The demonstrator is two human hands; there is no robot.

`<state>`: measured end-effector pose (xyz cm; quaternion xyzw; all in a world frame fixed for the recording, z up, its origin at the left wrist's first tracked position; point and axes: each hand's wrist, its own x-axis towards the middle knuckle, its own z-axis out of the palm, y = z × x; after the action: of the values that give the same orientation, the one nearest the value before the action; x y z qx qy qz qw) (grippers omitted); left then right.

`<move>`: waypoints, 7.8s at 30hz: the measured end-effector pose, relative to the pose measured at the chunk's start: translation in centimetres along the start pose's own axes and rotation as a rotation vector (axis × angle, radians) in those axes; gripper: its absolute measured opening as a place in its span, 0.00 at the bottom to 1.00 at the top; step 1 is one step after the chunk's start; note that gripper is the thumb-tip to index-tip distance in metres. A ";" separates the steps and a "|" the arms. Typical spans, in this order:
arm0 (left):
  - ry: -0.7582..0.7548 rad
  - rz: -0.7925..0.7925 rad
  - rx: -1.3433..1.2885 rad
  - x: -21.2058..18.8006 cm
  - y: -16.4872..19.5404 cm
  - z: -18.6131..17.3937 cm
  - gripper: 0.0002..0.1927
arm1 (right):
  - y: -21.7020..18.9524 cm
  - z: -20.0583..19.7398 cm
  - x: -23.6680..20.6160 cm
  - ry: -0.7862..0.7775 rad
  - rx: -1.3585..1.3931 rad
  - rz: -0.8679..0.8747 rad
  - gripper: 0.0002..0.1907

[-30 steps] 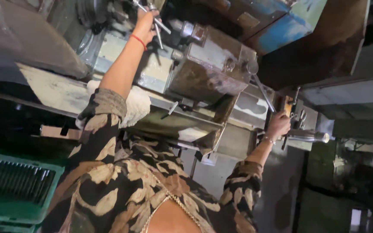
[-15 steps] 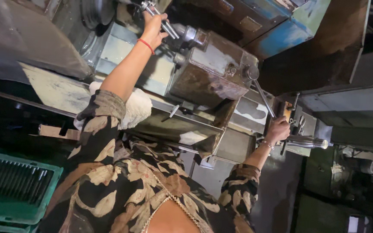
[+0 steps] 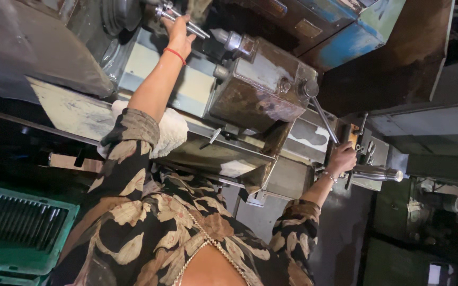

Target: The person repeatedly picks up small metal rods from a green bin, presses each rod against a rotating grinding wheel, and returns the rod to the bin. The cycle continues throughout the clip.

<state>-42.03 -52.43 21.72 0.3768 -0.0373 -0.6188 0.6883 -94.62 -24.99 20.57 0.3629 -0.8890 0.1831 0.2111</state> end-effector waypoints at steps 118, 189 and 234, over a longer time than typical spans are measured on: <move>-0.025 0.009 1.917 -35.2 20.7 -57.9 0.11 | -27.3 -17.7 -56.9 -0.944 1.478 -0.019 0.14; -0.252 0.040 2.022 -39.7 22.3 -60.8 0.12 | -21.8 -26.3 -62.2 -0.609 1.352 -0.096 0.10; 0.844 -0.197 1.609 -51.6 25.1 -69.9 0.18 | -17.5 -28.4 -64.0 -0.819 1.285 -0.065 0.11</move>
<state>2.89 24.75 7.44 0.9394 -0.1703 -0.2728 0.1185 -33.62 13.18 14.99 0.4793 -0.6037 0.5092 -0.3829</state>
